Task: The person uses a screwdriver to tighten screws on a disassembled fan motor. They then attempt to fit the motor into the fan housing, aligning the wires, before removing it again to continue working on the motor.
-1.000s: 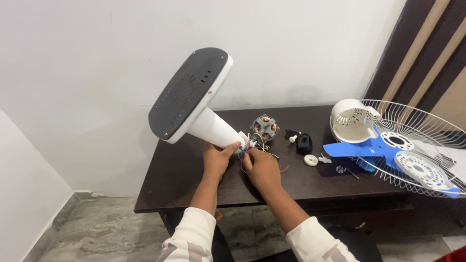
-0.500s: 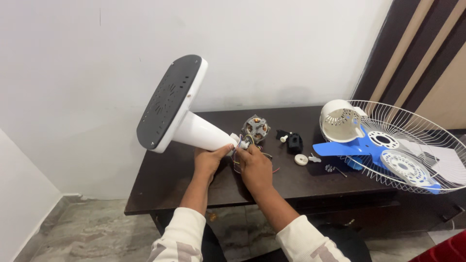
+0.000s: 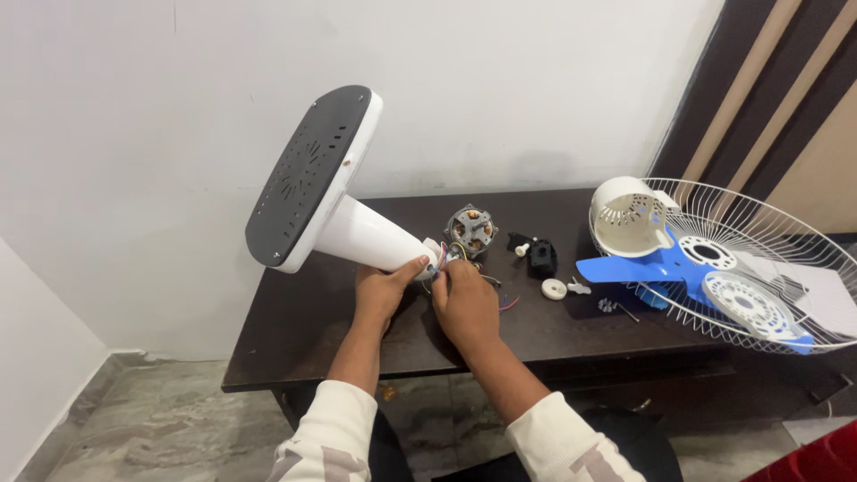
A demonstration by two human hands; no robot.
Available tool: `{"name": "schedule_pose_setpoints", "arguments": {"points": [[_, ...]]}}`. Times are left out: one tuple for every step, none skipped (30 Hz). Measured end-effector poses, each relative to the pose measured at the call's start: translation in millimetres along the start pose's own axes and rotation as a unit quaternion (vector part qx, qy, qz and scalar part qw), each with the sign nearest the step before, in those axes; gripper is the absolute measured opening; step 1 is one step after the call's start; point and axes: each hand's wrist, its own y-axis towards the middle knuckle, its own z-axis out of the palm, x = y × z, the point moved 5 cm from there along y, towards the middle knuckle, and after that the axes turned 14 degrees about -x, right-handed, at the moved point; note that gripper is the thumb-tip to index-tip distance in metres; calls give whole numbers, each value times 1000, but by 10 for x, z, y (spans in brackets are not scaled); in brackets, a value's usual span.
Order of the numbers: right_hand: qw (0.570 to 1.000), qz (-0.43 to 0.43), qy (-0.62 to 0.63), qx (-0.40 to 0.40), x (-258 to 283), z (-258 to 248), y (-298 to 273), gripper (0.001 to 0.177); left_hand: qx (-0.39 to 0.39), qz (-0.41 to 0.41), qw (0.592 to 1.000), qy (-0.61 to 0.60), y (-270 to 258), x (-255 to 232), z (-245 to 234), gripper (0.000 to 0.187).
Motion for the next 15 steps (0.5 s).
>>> {"name": "schedule_pose_setpoints", "arguments": {"points": [[1000,-9,9,-6,20,-16,20,14,3,-4,1000,11,11,-2,15,40],[1000,-22,17,-13,49,-32,17,14,5,-9,1000,24,13,9,7,40],[999,-34,26,-20,67,-57,18,14,7,-13,999,38,23,28,9,40],[998,-44,33,-26,90,-87,-5,14,3,-7,1000,30,16,45,-7,40],[997,-55,42,-31,120,-105,-25,14,-1,-1,1000,21,10,64,-28,40],[996,-65,49,-35,136,-128,-26,14,-4,5,1000,12,11,83,-29,41],[995,-76,56,-40,153,-146,-23,14,0,-4,1000,4,19,110,-29,42],[995,-80,51,-40,156,-158,-7,14,3,-11,1000,-7,37,130,-7,43],[995,-84,46,-40,153,-162,17,14,7,-18,1000,-18,68,141,29,44],[995,-83,42,-36,161,-159,-5,14,5,18,1000,6,86,124,34,45],[992,-111,35,-50,162,-163,28,12,4,53,998,30,129,95,72,46],[990,-130,31,-55,173,-173,-28,11,2,80,995,63,85,107,8,47],[993,-112,26,-37,130,-147,-61,13,-11,72,997,40,65,139,-42,52],[995,-95,19,-17,65,-90,-58,15,-24,64,998,14,71,173,-52,57],[997,-71,-4,-4,8,-9,-65,20,-28,67,996,46,84,203,-78,56]]}}
